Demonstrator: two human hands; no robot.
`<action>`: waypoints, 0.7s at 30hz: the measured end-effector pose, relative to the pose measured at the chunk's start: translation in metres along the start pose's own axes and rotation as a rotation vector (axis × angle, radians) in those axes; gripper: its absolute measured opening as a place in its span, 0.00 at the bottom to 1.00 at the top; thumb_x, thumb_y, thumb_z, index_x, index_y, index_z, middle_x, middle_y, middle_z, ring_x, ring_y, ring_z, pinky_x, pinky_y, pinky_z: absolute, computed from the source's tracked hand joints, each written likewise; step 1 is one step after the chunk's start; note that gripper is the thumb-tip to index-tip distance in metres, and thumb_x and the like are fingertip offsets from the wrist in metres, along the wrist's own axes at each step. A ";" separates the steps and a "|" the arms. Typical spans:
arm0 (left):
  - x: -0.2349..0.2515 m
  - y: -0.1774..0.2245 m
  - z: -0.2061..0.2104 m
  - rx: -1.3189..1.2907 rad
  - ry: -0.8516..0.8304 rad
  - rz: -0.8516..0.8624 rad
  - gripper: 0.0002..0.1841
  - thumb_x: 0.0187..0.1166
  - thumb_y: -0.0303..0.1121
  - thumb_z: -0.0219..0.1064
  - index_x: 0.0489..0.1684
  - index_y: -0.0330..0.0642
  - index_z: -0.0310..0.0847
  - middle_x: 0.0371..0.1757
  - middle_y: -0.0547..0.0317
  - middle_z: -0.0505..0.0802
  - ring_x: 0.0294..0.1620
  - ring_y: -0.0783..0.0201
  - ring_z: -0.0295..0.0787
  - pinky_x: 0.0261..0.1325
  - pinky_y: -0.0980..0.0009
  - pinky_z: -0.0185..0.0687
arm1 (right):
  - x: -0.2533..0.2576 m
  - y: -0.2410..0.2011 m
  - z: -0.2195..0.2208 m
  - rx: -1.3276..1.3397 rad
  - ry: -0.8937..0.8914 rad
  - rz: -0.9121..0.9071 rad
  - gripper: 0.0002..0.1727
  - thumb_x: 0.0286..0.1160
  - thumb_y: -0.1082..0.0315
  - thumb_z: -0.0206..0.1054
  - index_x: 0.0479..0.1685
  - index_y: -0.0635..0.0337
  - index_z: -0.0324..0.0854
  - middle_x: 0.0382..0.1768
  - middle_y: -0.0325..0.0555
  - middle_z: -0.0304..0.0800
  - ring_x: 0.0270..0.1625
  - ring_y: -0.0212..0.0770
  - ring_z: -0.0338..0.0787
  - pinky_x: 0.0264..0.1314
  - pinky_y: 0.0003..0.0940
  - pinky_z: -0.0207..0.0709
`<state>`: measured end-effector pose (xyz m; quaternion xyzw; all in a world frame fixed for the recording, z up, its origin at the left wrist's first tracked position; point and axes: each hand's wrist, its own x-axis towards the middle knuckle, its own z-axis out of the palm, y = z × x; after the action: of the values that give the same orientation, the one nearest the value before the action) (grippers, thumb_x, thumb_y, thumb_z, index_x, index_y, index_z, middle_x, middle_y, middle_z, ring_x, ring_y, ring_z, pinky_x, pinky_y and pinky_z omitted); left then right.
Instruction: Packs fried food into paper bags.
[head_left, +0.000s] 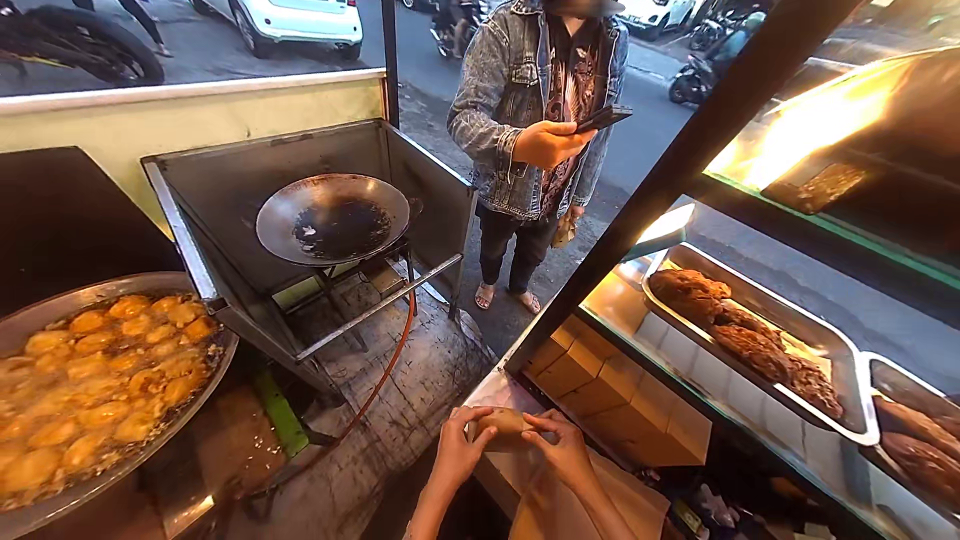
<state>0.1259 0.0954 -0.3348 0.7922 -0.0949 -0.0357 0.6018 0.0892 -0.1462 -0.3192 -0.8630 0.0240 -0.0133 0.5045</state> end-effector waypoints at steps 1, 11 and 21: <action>-0.001 -0.002 -0.001 0.073 0.007 0.066 0.18 0.67 0.41 0.80 0.54 0.47 0.94 0.48 0.59 0.96 0.56 0.60 0.89 0.65 0.60 0.82 | -0.001 0.000 -0.001 -0.021 -0.007 -0.021 0.15 0.66 0.58 0.81 0.52 0.48 0.97 0.47 0.40 0.94 0.54 0.33 0.89 0.63 0.34 0.84; -0.004 -0.021 -0.006 0.217 0.041 0.078 0.17 0.71 0.51 0.75 0.30 0.46 0.94 0.45 0.54 0.90 0.55 0.52 0.83 0.63 0.53 0.78 | -0.002 0.008 0.003 0.043 -0.124 -0.039 0.11 0.78 0.60 0.72 0.42 0.57 0.94 0.50 0.43 0.91 0.62 0.36 0.86 0.71 0.35 0.79; 0.003 0.005 0.007 0.132 -0.020 -0.616 0.20 0.68 0.52 0.72 0.28 0.42 0.90 0.44 0.45 0.91 0.58 0.42 0.83 0.62 0.39 0.75 | -0.003 0.006 0.017 -0.197 -0.239 -0.098 0.22 0.71 0.49 0.76 0.65 0.38 0.92 0.45 0.47 0.89 0.54 0.45 0.83 0.71 0.47 0.73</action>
<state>0.1268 0.0869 -0.3313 0.8207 0.1414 -0.2180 0.5089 0.0865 -0.1338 -0.3325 -0.9039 -0.0771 0.0675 0.4154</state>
